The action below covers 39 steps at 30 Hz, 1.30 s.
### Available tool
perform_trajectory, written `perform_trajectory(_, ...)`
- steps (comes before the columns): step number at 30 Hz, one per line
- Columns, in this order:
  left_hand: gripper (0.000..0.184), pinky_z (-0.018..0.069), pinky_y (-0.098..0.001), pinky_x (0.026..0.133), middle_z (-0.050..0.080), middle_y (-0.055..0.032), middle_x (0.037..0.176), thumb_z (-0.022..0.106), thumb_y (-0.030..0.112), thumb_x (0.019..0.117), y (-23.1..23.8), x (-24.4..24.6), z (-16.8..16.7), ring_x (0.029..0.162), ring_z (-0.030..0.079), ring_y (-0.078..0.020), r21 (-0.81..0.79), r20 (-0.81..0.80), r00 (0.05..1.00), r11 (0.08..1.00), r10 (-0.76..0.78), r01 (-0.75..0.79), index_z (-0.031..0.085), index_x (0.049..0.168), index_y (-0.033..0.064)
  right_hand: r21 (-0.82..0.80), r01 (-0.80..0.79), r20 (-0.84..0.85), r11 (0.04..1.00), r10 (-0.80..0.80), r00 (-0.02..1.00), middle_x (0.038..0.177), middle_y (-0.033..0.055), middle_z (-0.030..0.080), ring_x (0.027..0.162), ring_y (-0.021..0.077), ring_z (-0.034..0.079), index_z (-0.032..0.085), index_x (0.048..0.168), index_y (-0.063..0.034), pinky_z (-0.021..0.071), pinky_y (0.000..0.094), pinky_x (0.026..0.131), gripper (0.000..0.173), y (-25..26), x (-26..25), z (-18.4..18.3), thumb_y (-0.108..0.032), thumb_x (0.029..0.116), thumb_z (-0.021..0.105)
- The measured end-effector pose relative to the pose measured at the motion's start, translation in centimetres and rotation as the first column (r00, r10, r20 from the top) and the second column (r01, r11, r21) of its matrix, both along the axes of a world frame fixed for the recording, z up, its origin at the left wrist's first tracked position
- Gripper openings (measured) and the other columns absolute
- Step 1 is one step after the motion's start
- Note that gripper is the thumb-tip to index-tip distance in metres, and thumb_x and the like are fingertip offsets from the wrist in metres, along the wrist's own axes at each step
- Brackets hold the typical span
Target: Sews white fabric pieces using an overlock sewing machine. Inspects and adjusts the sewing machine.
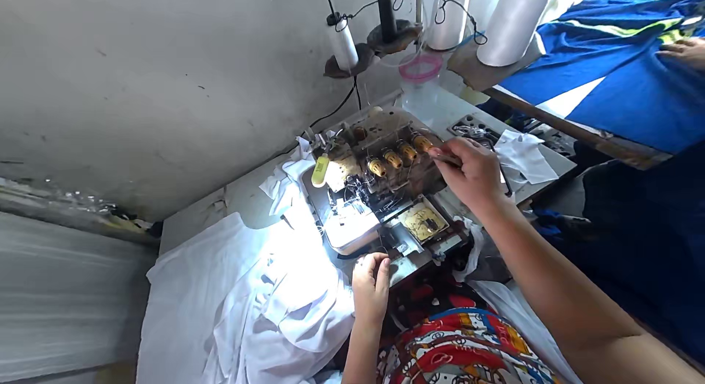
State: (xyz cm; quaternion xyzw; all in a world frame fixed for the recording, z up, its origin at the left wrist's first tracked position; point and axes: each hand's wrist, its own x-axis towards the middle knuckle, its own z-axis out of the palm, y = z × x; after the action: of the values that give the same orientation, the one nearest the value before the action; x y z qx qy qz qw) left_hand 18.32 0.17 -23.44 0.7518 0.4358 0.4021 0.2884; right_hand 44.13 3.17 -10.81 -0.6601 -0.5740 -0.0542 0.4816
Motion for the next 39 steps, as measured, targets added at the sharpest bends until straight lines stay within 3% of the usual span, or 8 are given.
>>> perform_trajectory(3,0.025,0.0536,-0.0369,0.092,0.073,-0.0088,0.098,0.064,0.022,0.0950,-0.1,-0.3,-0.3,0.097,0.068,-0.0174,-0.016,-0.039,0.998,0.999,0.042,-0.042,0.072,0.107,0.0014,0.137,-0.044,0.106,0.990,0.029,0.994,0.105,0.0215,0.067,0.080,0.0335,0.069,0.070,0.110,0.0002,0.0559,0.0460,0.060,0.030,0.4,-1.3,-0.7,-0.022,0.0904,0.077)
perform_trajectory(6,0.033,0.0551,-0.0467,0.078,0.068,-0.0166,0.091,0.072,0.026,0.0884,-0.3,-0.3,-0.5,0.085,0.067,-0.0298,0.036,-0.160,0.967,0.980,0.196,-0.193,0.067,0.101,-0.0039,0.020,-0.045,0.195,0.999,0.040,0.980,0.138,0.0211,0.060,0.084,0.0353,0.072,0.064,0.135,-0.0044,0.0569,0.0484,0.059,0.053,1.4,-2.2,-0.1,-0.014,0.0862,0.081)
perform_trajectory(12,0.056,0.0533,-0.0642,0.084,0.064,-0.0319,0.125,0.075,0.039,0.0867,-0.5,0.1,0.1,0.106,0.066,-0.0518,0.063,-0.453,0.844,0.955,0.287,-0.291,0.069,0.127,0.0004,-0.073,0.020,0.217,0.997,-0.003,0.976,0.138,0.0169,0.062,0.083,0.0360,0.072,0.071,0.121,-0.0037,0.0564,0.0508,0.059,0.036,3.1,-2.8,0.0,-0.011,0.0868,0.078)
perform_trajectory(17,0.020,0.0553,-0.0601,0.081,0.071,-0.0224,0.104,0.072,0.020,0.0896,-0.1,-0.7,0.0,0.097,0.070,-0.0419,0.038,-0.341,0.915,0.976,0.216,-0.216,0.077,0.096,0.0023,0.013,-0.016,0.147,1.000,0.014,0.989,0.135,0.0183,0.063,0.082,0.0356,0.072,0.071,0.115,-0.0017,0.0564,0.0510,0.059,0.036,3.1,-2.3,-0.8,-0.017,0.0846,0.081)
perform_trajectory(20,0.014,0.0561,-0.0295,0.073,0.069,-0.0041,0.082,0.061,0.014,0.0977,-0.5,-1.9,1.2,0.075,0.067,-0.0106,-0.189,-0.097,0.995,0.982,0.011,-0.030,0.069,0.095,0.0016,0.042,-0.009,0.133,0.999,0.004,0.991,0.132,0.0183,0.065,0.083,0.0357,0.072,0.071,0.112,-0.0019,0.0558,0.0509,0.058,0.033,3.4,-2.3,-1.0,-0.017,0.0842,0.081)
perform_trajectory(24,0.010,0.0583,-0.0211,0.070,0.069,0.0009,0.080,0.056,0.006,0.0997,-3.0,-3.3,5.1,0.071,0.068,-0.0025,-0.381,0.250,0.934,0.861,-0.256,0.338,0.063,0.098,0.0000,0.051,0.010,0.123,0.999,-0.016,0.992,0.129,0.0197,0.066,0.086,0.0382,0.072,0.071,0.108,-0.0004,0.0555,0.0532,0.059,0.034,3.8,-2.5,-0.9,-0.015,0.0799,0.083)
perform_trajectory(35,0.018,0.0545,-0.0276,0.086,0.074,-0.0105,0.086,0.059,0.007,0.1005,-8.7,-4.7,10.5,0.084,0.070,-0.0153,-0.193,0.036,0.754,0.736,-0.655,0.649,0.075,0.102,-0.0004,0.201,-0.004,0.140,0.979,-0.025,0.990,0.124,0.0201,0.069,0.091,0.0362,0.073,0.072,0.106,-0.0003,0.0555,0.0502,0.061,0.034,4.4,-2.2,-2.0,-0.019,0.0791,0.083)
perform_trajectory(39,0.021,0.0597,-0.0358,0.078,0.076,-0.0092,0.097,0.067,0.018,0.0959,-6.7,-6.1,8.9,0.082,0.072,-0.0172,-0.330,-0.237,0.778,0.802,-0.581,0.498,0.076,0.111,0.0055,0.187,-0.002,0.146,0.982,-0.026,0.989,0.125,0.0193,0.068,0.091,0.0356,0.072,0.072,0.106,-0.0011,0.0554,0.0501,0.061,0.034,4.3,-2.2,-1.9,-0.021,0.0805,0.083)
